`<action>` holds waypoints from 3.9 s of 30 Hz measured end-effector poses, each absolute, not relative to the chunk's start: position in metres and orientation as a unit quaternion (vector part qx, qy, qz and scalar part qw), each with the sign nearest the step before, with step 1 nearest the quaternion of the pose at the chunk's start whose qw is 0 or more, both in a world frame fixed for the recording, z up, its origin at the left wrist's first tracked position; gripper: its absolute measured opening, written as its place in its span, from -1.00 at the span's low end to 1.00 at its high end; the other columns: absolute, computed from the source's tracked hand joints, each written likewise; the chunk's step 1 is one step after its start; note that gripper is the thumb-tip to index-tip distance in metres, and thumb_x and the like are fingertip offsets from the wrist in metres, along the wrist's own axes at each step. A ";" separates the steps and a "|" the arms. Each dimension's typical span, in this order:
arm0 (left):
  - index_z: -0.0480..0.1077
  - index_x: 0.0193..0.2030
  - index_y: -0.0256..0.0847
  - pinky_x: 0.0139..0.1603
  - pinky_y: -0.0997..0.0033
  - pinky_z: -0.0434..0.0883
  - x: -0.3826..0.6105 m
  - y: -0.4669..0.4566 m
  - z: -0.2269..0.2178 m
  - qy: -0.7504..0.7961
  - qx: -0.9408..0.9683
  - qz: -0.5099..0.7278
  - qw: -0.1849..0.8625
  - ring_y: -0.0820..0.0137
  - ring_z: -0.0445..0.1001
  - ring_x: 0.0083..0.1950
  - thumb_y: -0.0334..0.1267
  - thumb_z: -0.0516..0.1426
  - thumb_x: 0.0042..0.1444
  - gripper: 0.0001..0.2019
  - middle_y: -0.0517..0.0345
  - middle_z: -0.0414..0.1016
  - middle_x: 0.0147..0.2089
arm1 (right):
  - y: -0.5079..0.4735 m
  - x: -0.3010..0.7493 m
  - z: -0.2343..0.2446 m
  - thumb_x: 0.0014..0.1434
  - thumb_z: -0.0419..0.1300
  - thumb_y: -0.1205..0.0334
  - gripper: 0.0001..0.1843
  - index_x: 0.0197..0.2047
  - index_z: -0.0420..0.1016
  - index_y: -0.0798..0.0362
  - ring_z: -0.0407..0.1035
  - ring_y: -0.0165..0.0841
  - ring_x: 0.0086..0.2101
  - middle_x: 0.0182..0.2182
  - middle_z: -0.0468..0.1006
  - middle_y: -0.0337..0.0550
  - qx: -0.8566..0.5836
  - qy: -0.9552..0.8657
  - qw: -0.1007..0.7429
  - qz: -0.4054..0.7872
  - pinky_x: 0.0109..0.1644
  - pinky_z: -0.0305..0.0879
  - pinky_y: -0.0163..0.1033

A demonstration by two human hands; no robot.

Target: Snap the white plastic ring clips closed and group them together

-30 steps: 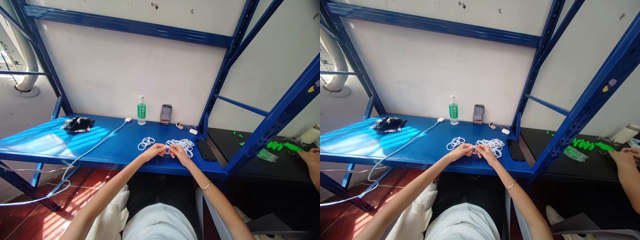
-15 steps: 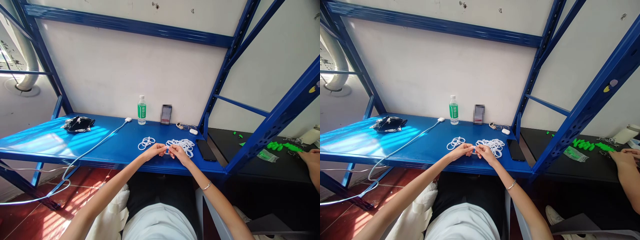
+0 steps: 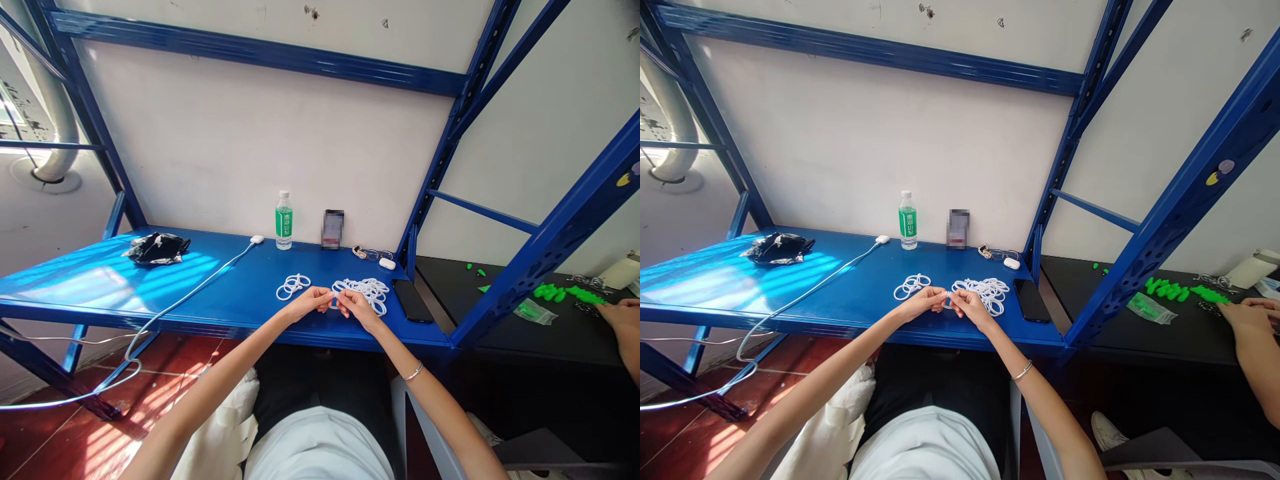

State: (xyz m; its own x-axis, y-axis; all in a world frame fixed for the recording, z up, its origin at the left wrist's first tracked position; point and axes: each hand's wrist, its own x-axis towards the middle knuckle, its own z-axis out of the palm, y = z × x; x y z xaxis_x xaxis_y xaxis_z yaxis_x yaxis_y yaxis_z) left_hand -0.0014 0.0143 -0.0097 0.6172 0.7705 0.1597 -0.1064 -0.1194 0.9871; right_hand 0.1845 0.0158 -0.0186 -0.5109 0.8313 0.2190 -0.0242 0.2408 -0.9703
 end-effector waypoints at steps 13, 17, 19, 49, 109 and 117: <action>0.32 -0.44 -0.31 -0.43 0.52 0.12 -0.003 0.020 -0.016 0.268 0.667 0.378 0.583 0.52 0.16 -0.51 0.06 0.14 0.11 -0.60 0.26 0.22 -0.57 | 0.017 0.184 -0.019 0.13 0.21 -0.13 -0.55 -0.47 0.38 0.12 0.17 -0.51 -0.60 -0.62 0.29 -0.30 -0.296 -0.681 0.407 0.531 -0.53 0.12 -0.38; 0.32 -0.42 -0.31 -0.44 0.51 0.14 -0.002 0.019 -0.015 0.266 0.672 0.379 0.578 0.52 0.18 -0.52 0.10 0.13 0.10 -0.57 0.26 0.23 -0.57 | 0.016 0.183 -0.017 0.11 0.21 -0.16 -0.53 -0.47 0.37 0.12 0.18 -0.50 -0.60 -0.62 0.30 -0.29 -0.306 -0.680 0.406 0.529 -0.53 0.11 -0.38; 0.32 -0.42 -0.32 -0.47 0.53 0.09 -0.001 0.018 -0.014 0.266 0.672 0.378 0.579 0.54 0.14 -0.54 0.11 0.13 0.10 -0.56 0.27 0.21 -0.58 | 0.015 0.183 -0.017 0.12 0.21 -0.16 -0.53 -0.47 0.37 0.12 0.15 -0.52 -0.62 -0.62 0.30 -0.30 -0.308 -0.679 0.405 0.530 -0.56 0.07 -0.39; 0.28 -0.41 -0.29 -0.63 0.55 -0.15 -0.001 0.012 -0.009 0.245 0.639 0.351 0.638 0.64 -0.13 -0.66 0.12 0.13 0.11 -0.56 0.40 -0.04 -0.65 | 0.015 0.184 -0.018 0.18 0.14 -0.17 -0.53 -0.40 0.44 0.12 0.09 -0.57 -0.67 -0.58 0.40 -0.26 -0.306 -0.697 0.394 0.514 -0.56 -0.01 -0.37; 0.26 -0.46 -0.30 -0.65 0.55 -0.17 -0.001 0.011 -0.008 0.239 0.616 0.361 0.658 0.66 -0.19 -0.66 0.06 0.20 0.06 -0.58 0.44 -0.08 -0.66 | 0.012 0.182 -0.014 0.22 0.10 -0.15 -0.52 -0.37 0.44 0.16 0.10 -0.57 -0.67 -0.56 0.42 -0.23 -0.281 -0.719 0.386 0.505 -0.57 0.00 -0.39; 0.25 -0.44 -0.30 -0.63 0.54 -0.16 -0.001 0.008 -0.004 0.223 0.625 0.344 0.664 0.65 -0.19 -0.64 0.05 0.17 0.10 -0.59 0.43 -0.11 -0.64 | 0.012 0.182 -0.015 0.16 0.15 -0.20 -0.50 -0.39 0.41 0.15 0.03 -0.56 -0.64 -0.61 0.30 -0.29 -0.276 -0.699 0.383 0.537 -0.60 -0.14 -0.39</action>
